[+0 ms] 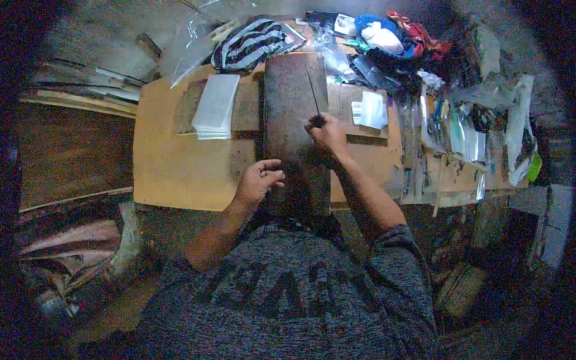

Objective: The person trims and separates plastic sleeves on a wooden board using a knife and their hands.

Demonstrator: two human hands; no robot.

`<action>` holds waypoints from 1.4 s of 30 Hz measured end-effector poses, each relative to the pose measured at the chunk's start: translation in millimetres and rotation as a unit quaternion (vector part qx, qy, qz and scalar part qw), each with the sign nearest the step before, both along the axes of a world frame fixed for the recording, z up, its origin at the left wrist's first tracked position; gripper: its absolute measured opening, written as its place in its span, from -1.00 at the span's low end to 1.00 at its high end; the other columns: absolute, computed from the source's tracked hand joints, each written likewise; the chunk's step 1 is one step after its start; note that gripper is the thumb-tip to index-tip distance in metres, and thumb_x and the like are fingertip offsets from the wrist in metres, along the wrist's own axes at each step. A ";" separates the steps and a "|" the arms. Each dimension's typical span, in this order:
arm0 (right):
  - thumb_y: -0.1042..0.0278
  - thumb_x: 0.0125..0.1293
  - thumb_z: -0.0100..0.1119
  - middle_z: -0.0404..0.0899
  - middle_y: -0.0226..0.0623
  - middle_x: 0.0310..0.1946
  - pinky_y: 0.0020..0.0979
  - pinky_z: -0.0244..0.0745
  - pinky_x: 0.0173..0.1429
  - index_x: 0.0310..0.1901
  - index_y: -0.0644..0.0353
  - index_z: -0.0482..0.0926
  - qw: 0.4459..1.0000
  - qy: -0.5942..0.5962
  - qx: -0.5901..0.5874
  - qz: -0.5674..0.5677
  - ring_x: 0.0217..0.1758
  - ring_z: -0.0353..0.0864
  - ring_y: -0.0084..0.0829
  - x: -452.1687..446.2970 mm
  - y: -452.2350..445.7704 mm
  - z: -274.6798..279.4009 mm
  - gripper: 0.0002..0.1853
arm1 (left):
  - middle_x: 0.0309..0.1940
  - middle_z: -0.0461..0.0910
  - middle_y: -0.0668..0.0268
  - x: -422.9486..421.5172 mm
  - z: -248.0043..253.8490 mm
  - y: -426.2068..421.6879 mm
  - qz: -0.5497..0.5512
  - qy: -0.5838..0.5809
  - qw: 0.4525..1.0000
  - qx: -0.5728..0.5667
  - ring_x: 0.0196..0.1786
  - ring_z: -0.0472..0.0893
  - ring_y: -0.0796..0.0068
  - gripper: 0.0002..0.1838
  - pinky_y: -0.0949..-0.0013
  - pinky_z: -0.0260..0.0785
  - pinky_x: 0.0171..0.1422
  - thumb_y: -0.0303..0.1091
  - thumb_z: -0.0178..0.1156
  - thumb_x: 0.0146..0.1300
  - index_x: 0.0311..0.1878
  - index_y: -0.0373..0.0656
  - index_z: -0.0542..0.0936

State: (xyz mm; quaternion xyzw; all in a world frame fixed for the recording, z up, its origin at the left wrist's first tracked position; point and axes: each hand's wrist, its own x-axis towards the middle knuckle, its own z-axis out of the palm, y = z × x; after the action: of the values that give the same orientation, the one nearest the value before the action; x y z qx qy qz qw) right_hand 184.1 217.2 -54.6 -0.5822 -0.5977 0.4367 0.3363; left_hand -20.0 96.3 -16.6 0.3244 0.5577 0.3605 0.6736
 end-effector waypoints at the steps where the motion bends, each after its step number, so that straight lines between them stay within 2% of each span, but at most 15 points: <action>1: 0.32 0.10 0.33 0.60 -0.34 -0.44 -0.44 0.43 -0.29 -0.17 0.30 0.57 0.997 -0.051 0.054 0.016 -0.40 0.51 -0.50 4.2 2.0 -4.1 -0.70 | -0.18 0.57 0.15 -2.4 -4.6 -1.8 0.000 0.000 1.000 0.000 -0.19 0.60 0.49 -0.61 0.44 0.55 -0.17 -0.43 0.20 0.24 0.08 -0.44 0.42; 6: 0.31 0.12 0.30 0.66 -0.20 -0.27 -0.45 0.48 -0.12 0.02 0.28 0.54 0.991 -0.096 0.057 -0.071 -0.24 0.61 -0.48 24.7 -0.2 25.8 -0.58 | -0.19 0.58 0.16 -13.0 -1.0 -10.6 0.021 0.054 0.998 0.007 -0.18 0.60 0.51 -0.58 0.46 0.54 -0.17 -0.43 0.21 0.24 0.10 -0.45 0.41; 8: 0.30 0.08 0.27 0.67 -0.11 -0.28 -0.32 0.49 -0.11 -0.07 0.20 0.60 0.996 -0.069 0.007 -0.064 -0.22 0.66 -0.26 53.2 3.2 34.0 -0.65 | -0.20 0.58 0.16 -16.5 9.7 -13.6 0.024 0.048 0.999 -0.006 -0.19 0.61 0.51 -0.58 0.45 0.54 -0.16 -0.42 0.20 0.25 0.11 -0.45 0.41; 9: 0.25 0.11 0.24 0.67 -0.14 -0.34 -0.34 0.49 -0.14 -0.13 0.20 0.63 0.992 -0.062 0.029 -0.108 -0.28 0.65 -0.32 66.6 6.4 15.9 -0.69 | -0.21 0.59 0.16 -17.3 13.1 -14.8 0.023 0.045 0.999 -0.018 -0.19 0.61 0.50 -0.59 0.45 0.54 -0.15 -0.42 0.19 0.25 0.11 -0.45 0.42; 12: 0.22 0.14 0.21 0.67 -0.17 -0.39 -0.35 0.48 -0.18 -0.20 0.21 0.65 0.978 -0.132 0.001 -0.161 -0.33 0.64 -0.36 101.1 14.6 48.1 -0.73 | -0.22 0.60 0.16 -17.7 15.2 -20.1 0.026 0.066 0.997 -0.020 -0.20 0.61 0.50 -0.59 0.46 0.54 -0.16 -0.40 0.18 0.27 0.11 -0.43 0.41; 14: 0.16 0.15 0.20 0.67 -0.16 -0.40 -0.36 0.48 -0.21 -0.23 0.20 0.65 0.971 -0.136 0.046 -0.192 -0.36 0.63 -0.37 146.9 38.3 7.6 -0.72 | -0.23 0.61 0.14 -19.7 10.6 -22.8 0.021 0.049 0.999 -0.007 -0.21 0.62 0.50 -0.59 0.46 0.53 -0.15 -0.39 0.17 0.28 0.12 -0.43 0.40; 17: 0.22 0.19 0.18 0.65 -0.26 -0.45 -0.47 0.43 -0.29 -0.24 0.22 0.66 0.965 -0.153 0.053 -0.207 -0.45 0.56 -0.50 166.1 53.7 23.8 -0.75 | -0.28 0.63 0.13 -19.6 7.4 -24.8 0.009 0.065 0.998 -0.017 -0.24 0.63 0.47 -0.58 0.42 0.55 -0.15 -0.40 0.16 0.29 0.14 -0.44 0.38; 19: 0.20 0.14 0.20 0.67 -0.19 -0.41 -0.38 0.48 -0.21 -0.23 0.20 0.66 0.937 -0.289 0.040 -0.194 -0.36 0.64 -0.33 178.4 68.5 23.3 -0.73 | -0.28 0.63 0.14 -17.3 0.0 -26.7 0.020 0.058 0.998 0.005 -0.24 0.63 0.47 -0.58 0.41 0.56 -0.16 -0.40 0.15 0.29 0.14 -0.44 0.38; 23: 0.13 0.06 0.26 0.66 -0.08 -0.34 -0.28 0.50 -0.09 -0.21 0.19 0.66 0.927 -0.317 0.068 -0.191 -0.19 0.66 -0.15 198.4 104.2 -6.3 -0.66 | -0.30 0.62 0.18 -12.3 8.1 -23.2 0.027 0.065 0.997 -0.012 -0.23 0.63 0.48 -0.59 0.40 0.56 -0.16 -0.41 0.15 0.30 0.13 -0.44 0.39; 28: 0.03 -0.06 0.38 0.65 -0.01 -0.26 -0.23 0.48 -0.02 -0.12 0.21 0.61 0.904 -0.385 0.053 -0.180 -0.14 0.64 -0.08 203.5 134.1 -19.3 -0.50 | -0.33 0.61 0.23 -6.9 11.7 -26.4 0.051 0.070 0.996 -0.021 -0.23 0.62 0.51 -0.61 0.40 0.56 -0.16 -0.42 0.16 0.29 0.11 -0.44 0.41; 30: 0.02 -0.05 0.39 0.63 0.01 -0.20 -0.19 0.47 0.02 -0.05 0.21 0.57 0.902 -0.362 -0.001 -0.236 -0.10 0.61 -0.01 197.4 141.8 -20.0 -0.44 | -0.34 0.61 0.24 -5.6 14.1 -26.9 0.064 0.080 0.994 -0.026 -0.24 0.62 0.52 -0.61 0.40 0.56 -0.16 -0.42 0.17 0.28 0.11 -0.43 0.41; 31: 0.11 0.02 0.39 0.58 0.06 -0.08 -0.11 0.45 0.11 0.10 0.18 0.41 0.906 -0.355 -0.047 -0.226 0.03 0.56 0.03 186.2 139.9 -2.2 -0.38 | -0.35 0.61 0.25 -4.9 17.6 -27.3 0.068 0.079 0.994 -0.035 -0.24 0.62 0.53 -0.62 0.41 0.56 -0.17 -0.42 0.17 0.28 0.10 -0.43 0.42; 36: 0.14 0.04 0.39 0.58 0.11 -0.10 -0.06 0.46 0.07 0.07 0.16 0.33 0.900 -0.363 -0.028 -0.241 -0.01 0.56 0.10 177.4 148.4 -7.7 -0.39 | -0.36 0.62 0.25 -5.5 11.9 -34.7 0.083 0.076 0.993 -0.034 -0.27 0.63 0.53 -0.63 0.42 0.55 -0.19 -0.43 0.16 0.27 0.09 -0.42 0.42; 38: 0.11 0.05 0.35 0.57 0.14 -0.12 -0.07 0.42 0.07 0.02 0.14 0.41 0.892 -0.369 -0.053 -0.257 0.00 0.56 0.08 177.2 150.7 -10.3 -0.47 | -0.34 0.62 0.23 -3.9 18.9 -33.6 0.084 0.100 0.989 -0.075 -0.27 0.62 0.53 -0.62 0.43 0.55 -0.19 -0.43 0.17 0.27 0.09 -0.43 0.42; 42: 0.19 0.09 0.30 0.61 0.09 -0.19 -0.06 0.44 0.02 -0.02 0.11 0.44 0.893 -0.364 -0.015 -0.266 -0.06 0.58 0.09 184.0 155.7 -22.5 -0.57 | -0.32 0.62 0.20 -4.1 11.6 -37.2 0.089 0.076 0.992 -0.050 -0.27 0.61 0.53 -0.62 0.43 0.55 -0.18 -0.42 0.16 0.28 0.10 -0.42 0.42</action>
State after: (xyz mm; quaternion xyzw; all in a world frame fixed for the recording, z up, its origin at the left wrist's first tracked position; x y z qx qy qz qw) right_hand 368.2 372.9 -77.1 -0.8425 -0.4944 0.0972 0.1905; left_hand -24.0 59.1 -5.0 0.2659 0.6511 0.3650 0.6100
